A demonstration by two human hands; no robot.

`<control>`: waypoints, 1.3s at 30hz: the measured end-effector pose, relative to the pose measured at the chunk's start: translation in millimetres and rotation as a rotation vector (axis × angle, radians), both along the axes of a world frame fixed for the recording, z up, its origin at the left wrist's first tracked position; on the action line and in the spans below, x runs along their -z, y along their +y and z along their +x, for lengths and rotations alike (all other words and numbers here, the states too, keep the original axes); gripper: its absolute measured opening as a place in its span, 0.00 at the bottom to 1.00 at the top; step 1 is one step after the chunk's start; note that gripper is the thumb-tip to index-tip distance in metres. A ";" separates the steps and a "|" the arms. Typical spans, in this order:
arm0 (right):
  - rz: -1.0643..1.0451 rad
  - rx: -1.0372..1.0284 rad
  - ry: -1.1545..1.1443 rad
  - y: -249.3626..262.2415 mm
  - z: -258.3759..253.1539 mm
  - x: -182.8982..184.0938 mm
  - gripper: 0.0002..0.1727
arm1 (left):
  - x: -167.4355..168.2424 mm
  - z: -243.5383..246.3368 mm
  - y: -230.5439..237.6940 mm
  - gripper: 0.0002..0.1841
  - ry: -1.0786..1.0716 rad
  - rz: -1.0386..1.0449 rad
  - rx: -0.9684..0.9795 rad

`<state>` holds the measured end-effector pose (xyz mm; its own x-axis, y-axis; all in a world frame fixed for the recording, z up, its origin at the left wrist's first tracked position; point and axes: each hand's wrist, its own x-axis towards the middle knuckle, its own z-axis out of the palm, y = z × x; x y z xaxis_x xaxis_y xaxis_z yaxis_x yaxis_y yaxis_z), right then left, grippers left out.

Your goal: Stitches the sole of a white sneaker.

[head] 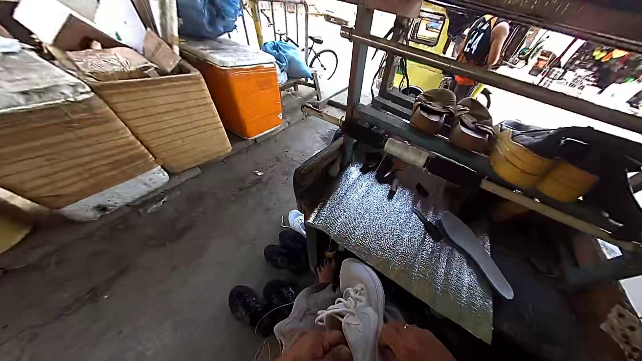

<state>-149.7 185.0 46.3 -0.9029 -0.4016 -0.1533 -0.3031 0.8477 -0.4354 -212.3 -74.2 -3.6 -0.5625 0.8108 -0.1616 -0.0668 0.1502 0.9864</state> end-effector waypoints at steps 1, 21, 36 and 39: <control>-0.026 -0.008 0.017 2.7 0.1 3.0 0.11 | -7.9 2.1 8.5 0.17 0.142 -0.150 0.022; -0.241 0.070 0.021 28.3 13.1 35.5 0.24 | -12.0 3.8 28.0 0.11 0.105 -0.401 0.102; -0.420 0.262 -0.049 60.6 67.9 62.4 0.43 | 8.6 12.6 27.0 0.07 0.224 -0.236 -0.085; -0.662 0.272 0.065 47.8 62.8 49.9 0.25 | 9.2 15.2 26.9 0.07 0.250 -0.248 -0.108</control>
